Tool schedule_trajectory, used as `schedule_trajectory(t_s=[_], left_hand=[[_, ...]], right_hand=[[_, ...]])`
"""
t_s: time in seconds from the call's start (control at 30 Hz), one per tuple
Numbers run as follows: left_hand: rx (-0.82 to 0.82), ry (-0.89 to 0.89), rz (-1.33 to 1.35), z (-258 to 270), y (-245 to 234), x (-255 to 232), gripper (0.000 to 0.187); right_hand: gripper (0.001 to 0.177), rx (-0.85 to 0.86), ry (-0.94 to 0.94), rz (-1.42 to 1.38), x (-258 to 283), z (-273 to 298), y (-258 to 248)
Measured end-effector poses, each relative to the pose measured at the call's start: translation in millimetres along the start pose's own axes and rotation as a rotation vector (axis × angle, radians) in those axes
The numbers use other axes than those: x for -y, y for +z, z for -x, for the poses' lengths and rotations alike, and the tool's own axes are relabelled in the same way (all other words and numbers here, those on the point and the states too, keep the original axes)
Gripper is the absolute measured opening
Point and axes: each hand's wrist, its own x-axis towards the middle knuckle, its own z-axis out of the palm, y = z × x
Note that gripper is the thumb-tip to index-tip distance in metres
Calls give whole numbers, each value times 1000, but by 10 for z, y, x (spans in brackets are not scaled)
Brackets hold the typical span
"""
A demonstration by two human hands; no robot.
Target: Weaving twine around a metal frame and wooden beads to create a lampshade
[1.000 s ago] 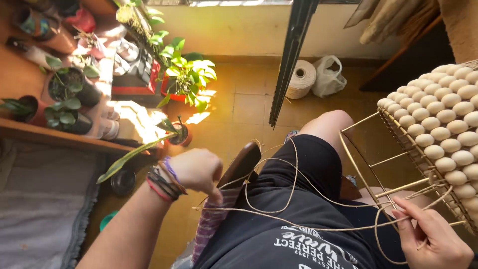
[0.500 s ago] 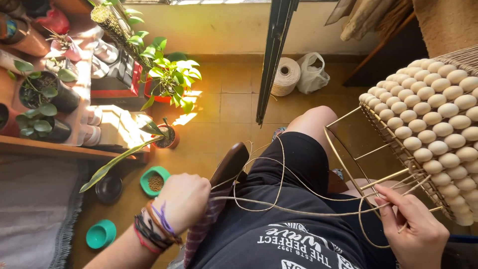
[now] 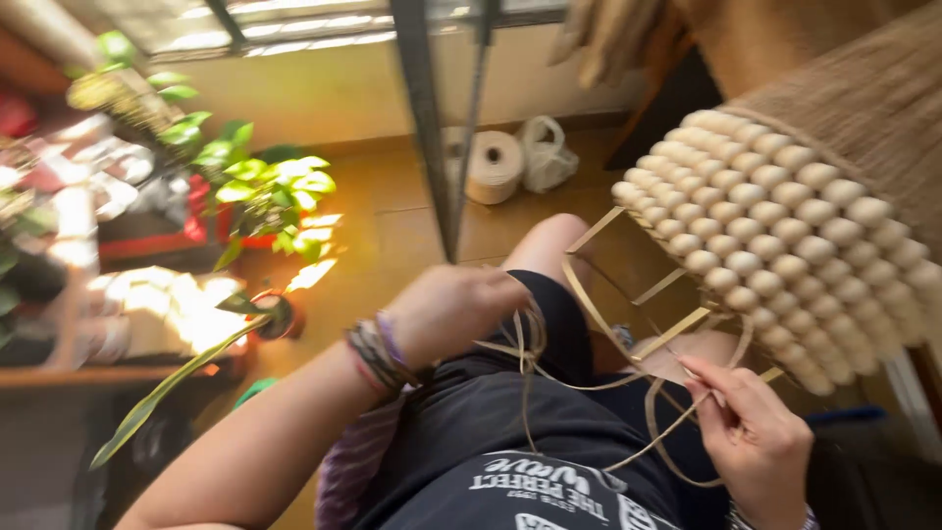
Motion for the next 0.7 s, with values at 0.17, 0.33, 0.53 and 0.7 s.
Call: schedule_trajectory(t_s=[0.17, 0.33, 0.53, 0.7], left_hand=[[-37, 340, 39, -713, 558, -598, 8], [114, 293, 72, -1000, 1086, -1225, 7], [433, 467, 394, -1088, 1442, -1214, 52], [173, 418, 232, -1192, 1128, -960, 46]], right_hand=[[18, -79, 54, 5, -135, 100, -214], [46, 95, 122, -72, -415, 128, -518], [27, 93, 186, 139, -414, 154, -563], [21, -109, 317, -34, -307, 345, -512]])
